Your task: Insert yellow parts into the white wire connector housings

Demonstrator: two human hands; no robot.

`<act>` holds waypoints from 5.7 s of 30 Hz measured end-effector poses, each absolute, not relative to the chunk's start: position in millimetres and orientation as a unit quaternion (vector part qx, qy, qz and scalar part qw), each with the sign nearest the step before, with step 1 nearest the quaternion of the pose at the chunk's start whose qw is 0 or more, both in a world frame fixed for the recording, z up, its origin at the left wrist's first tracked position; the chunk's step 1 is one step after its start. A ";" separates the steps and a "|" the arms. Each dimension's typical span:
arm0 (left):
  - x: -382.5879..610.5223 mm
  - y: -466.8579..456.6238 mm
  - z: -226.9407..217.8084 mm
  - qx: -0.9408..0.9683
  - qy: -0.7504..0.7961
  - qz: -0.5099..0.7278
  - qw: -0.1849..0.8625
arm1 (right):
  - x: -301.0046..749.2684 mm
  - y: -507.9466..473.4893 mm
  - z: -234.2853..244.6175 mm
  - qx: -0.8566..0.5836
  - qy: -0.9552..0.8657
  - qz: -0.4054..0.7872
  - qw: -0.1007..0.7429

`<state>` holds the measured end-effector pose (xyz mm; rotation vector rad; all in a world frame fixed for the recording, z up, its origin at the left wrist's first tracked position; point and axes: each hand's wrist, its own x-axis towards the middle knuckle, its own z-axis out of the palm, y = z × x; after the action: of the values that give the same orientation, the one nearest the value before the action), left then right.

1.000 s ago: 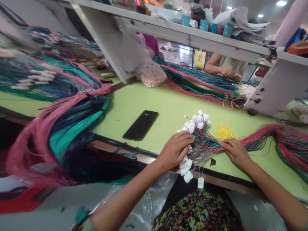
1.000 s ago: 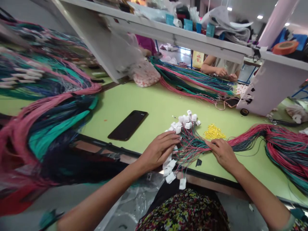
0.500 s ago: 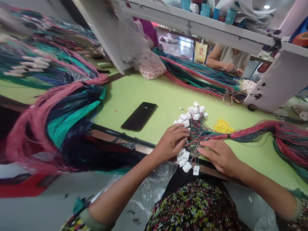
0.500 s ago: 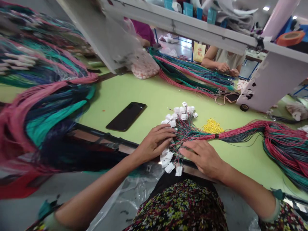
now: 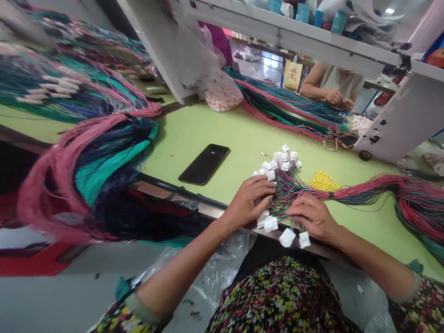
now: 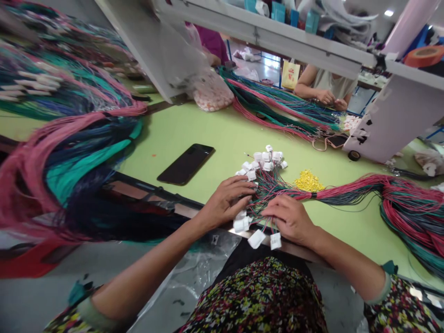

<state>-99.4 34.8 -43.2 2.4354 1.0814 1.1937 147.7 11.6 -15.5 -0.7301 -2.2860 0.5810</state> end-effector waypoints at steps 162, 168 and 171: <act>18.6 -33.1 -40.0 0.568 0.307 0.605 0.465 | 191.4 -40.0 23.2 -0.510 -0.631 0.402 0.425; 18.1 -34.2 -37.5 0.593 0.290 0.601 0.450 | 196.9 -33.7 23.4 -0.492 -0.543 0.547 0.404; 17.6 -33.7 -33.7 0.590 0.287 0.598 0.460 | 198.9 -33.0 20.9 -0.462 -0.552 0.580 0.382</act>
<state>17.6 -33.7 -33.7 1.4516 0.7065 1.4717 198.9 -33.0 20.9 -1.1781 -1.4085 1.4786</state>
